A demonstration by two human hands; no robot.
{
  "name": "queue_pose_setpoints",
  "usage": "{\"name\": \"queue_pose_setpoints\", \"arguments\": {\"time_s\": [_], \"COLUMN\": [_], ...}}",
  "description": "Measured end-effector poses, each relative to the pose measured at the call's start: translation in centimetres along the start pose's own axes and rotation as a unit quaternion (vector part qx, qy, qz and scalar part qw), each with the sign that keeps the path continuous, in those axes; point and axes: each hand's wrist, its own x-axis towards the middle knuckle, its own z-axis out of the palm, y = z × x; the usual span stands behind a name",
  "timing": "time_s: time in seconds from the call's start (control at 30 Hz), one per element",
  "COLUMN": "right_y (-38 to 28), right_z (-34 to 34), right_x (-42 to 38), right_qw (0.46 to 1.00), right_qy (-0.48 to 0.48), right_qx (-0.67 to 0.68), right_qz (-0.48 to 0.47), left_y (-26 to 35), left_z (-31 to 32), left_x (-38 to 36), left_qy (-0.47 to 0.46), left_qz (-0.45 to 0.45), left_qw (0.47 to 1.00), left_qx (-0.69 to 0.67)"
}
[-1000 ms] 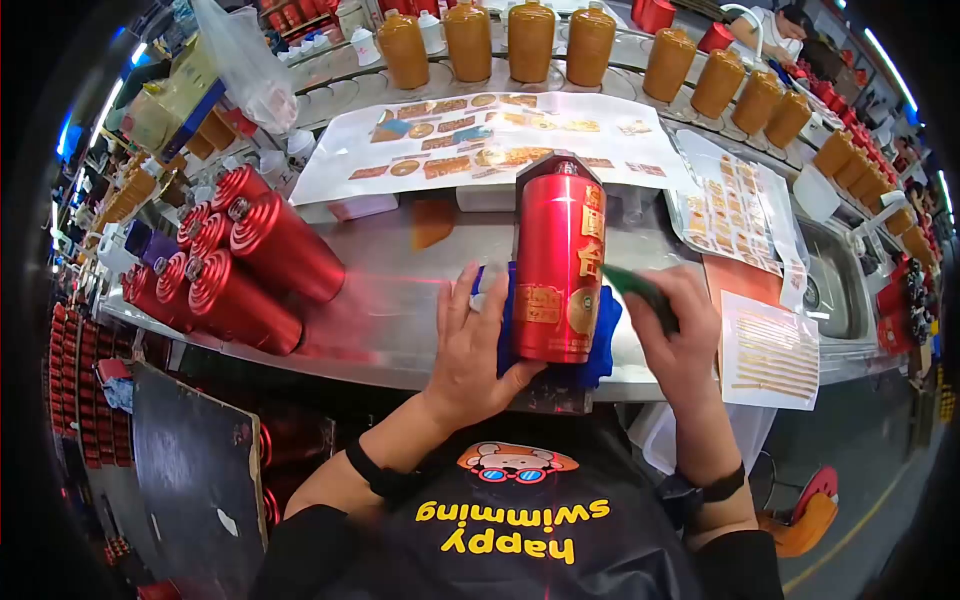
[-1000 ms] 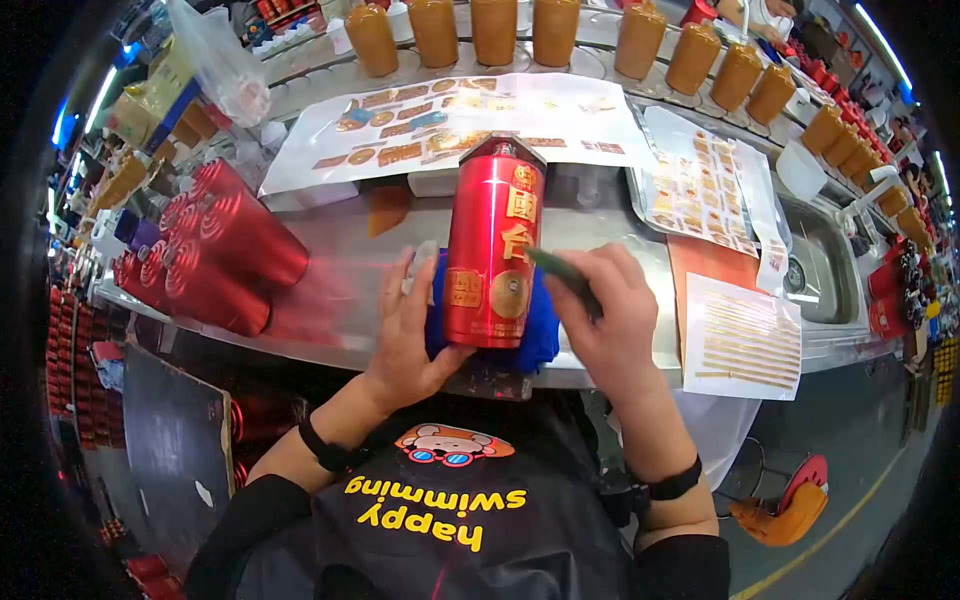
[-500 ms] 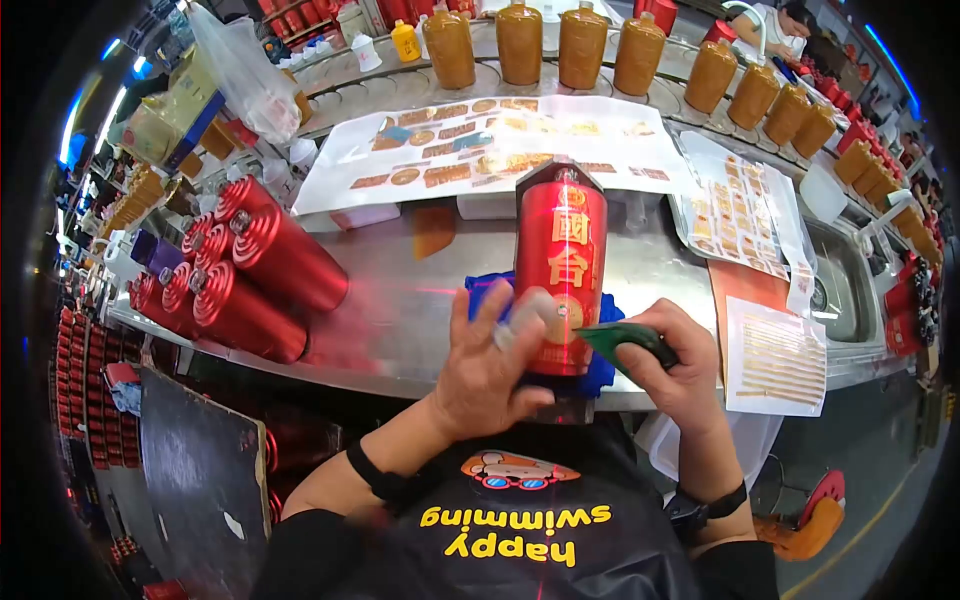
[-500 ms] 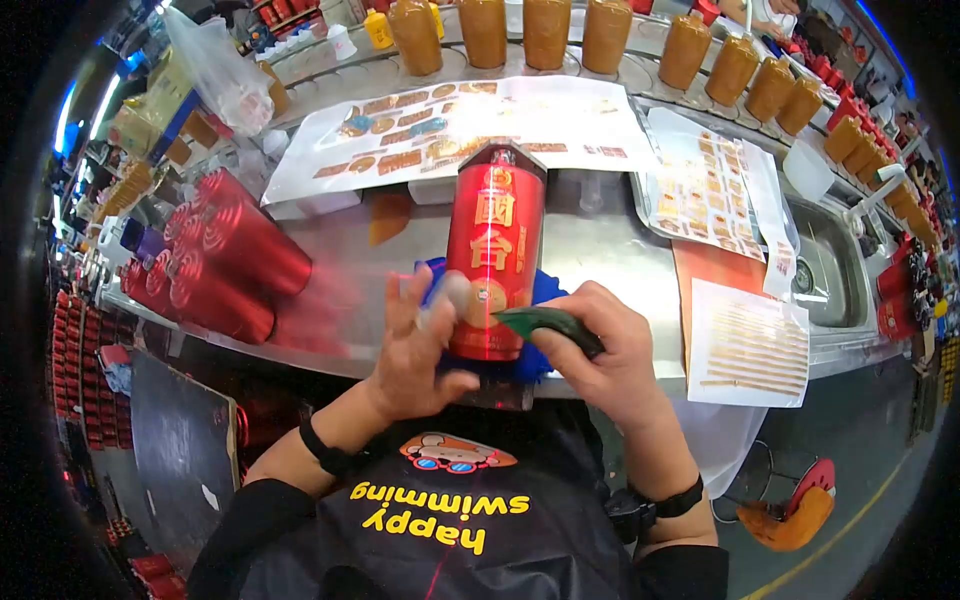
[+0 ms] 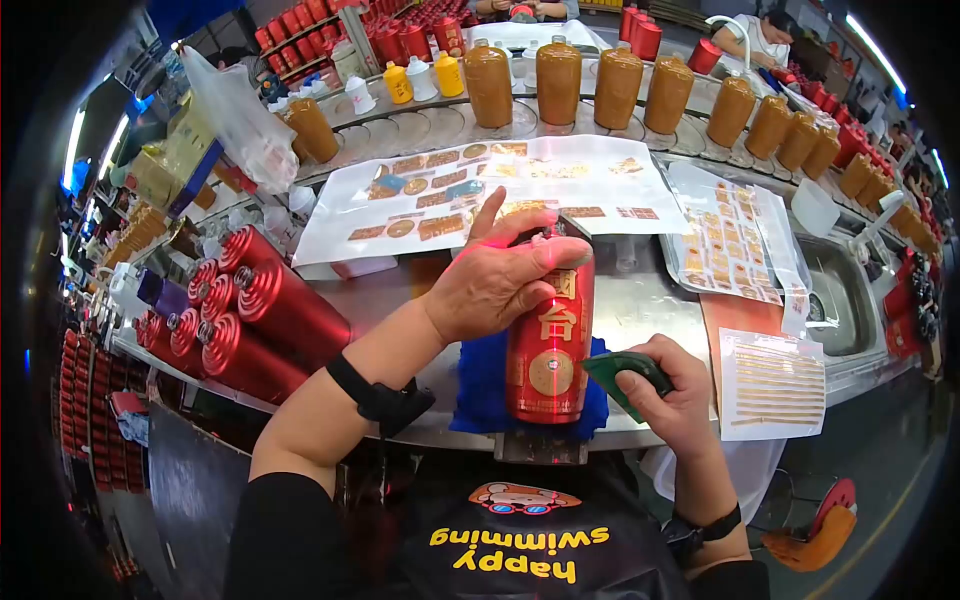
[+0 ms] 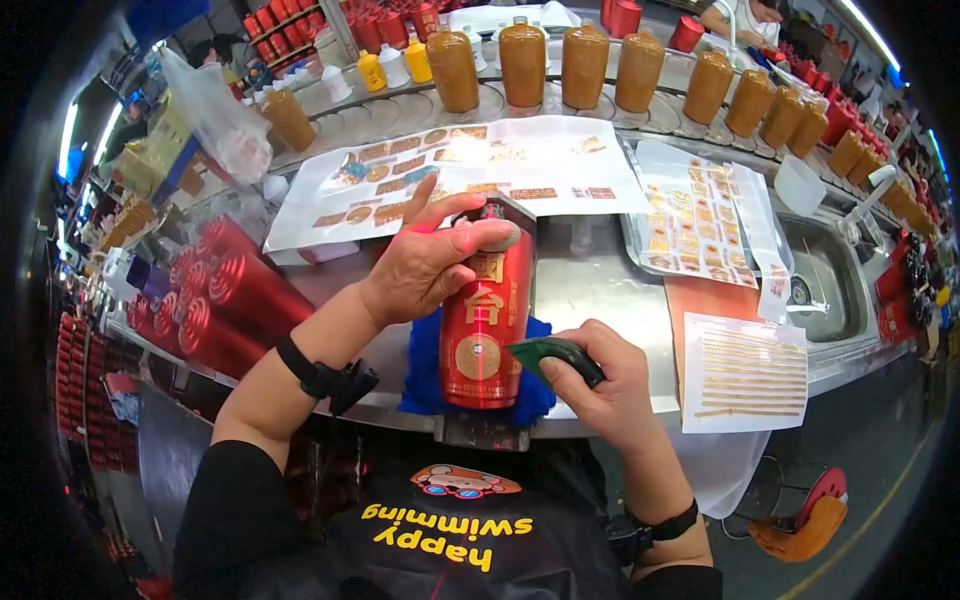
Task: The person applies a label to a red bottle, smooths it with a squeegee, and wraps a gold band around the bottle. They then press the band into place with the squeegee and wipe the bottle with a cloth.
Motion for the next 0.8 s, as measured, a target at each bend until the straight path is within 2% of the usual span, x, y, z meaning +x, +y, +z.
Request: {"name": "queue_pose_setpoints", "arguments": {"time_s": [0.1, 0.2, 0.33, 0.4, 0.43, 0.47, 0.5, 0.57, 0.63, 0.7, 0.77, 0.8], "right_y": [-0.2, -0.5, -0.6, 0.4, 0.5, 1.1, 1.5, 2.0, -0.4, -2.0, -1.0, 0.0], "right_z": [-0.4, -1.2, -2.2, -2.1, -1.8, -1.0, -0.2, 1.4, 1.4, 0.3, 0.5, 0.9], "right_x": [0.4, 0.9, 1.9, 2.5, 2.9, 3.7, 4.1, 3.3, 1.3, 1.1, 1.6, 1.8], "right_qw": [1.000, 0.997, 0.987, 0.997, 0.999, 0.994, 0.984, 0.951, 0.943, 0.948, 0.970, 0.977], "right_qy": [-0.013, -0.077, -0.147, -0.075, -0.024, 0.030, 0.047, 0.026, -0.112, -0.254, -0.160, -0.049], "right_qx": [-0.024, -0.029, 0.010, 0.019, 0.022, -0.062, -0.112, -0.186, -0.164, -0.020, -0.056, -0.109], "right_qz": [-0.009, -0.014, 0.057, 0.026, 0.013, -0.079, -0.128, -0.244, -0.267, -0.193, -0.174, -0.174], "left_y": [1.2, 3.6, 6.3, 7.6, 8.3, 9.1, 9.9, 11.0, 10.7, 10.6, 10.4, 10.3], "left_z": [0.0, 0.3, 0.3, 0.0, 0.4, 1.0, 1.4, 2.3, 3.4, 3.4, 4.1, 4.4], "left_x": [0.1, -1.6, -4.0, -5.3, -6.0, -6.7, -7.4, -8.3, -9.5, -9.7, -9.9, -10.2], "left_qy": [-0.015, -0.027, -0.031, -0.038, -0.011, 0.015, 0.039, 0.040, 0.061, 0.052, 0.066, 0.068], "left_qz": [0.025, 0.039, 0.044, 0.032, 0.001, -0.030, -0.063, -0.125, -0.176, -0.173, -0.165, -0.171], "left_qw": [0.999, 0.997, 0.997, 0.998, 1.000, 0.999, 0.997, 0.990, 0.982, 0.982, 0.983, 0.982], "left_qx": [0.028, 0.061, 0.056, 0.031, 0.028, 0.023, 0.017, 0.047, 0.042, 0.055, 0.048, 0.043]}}
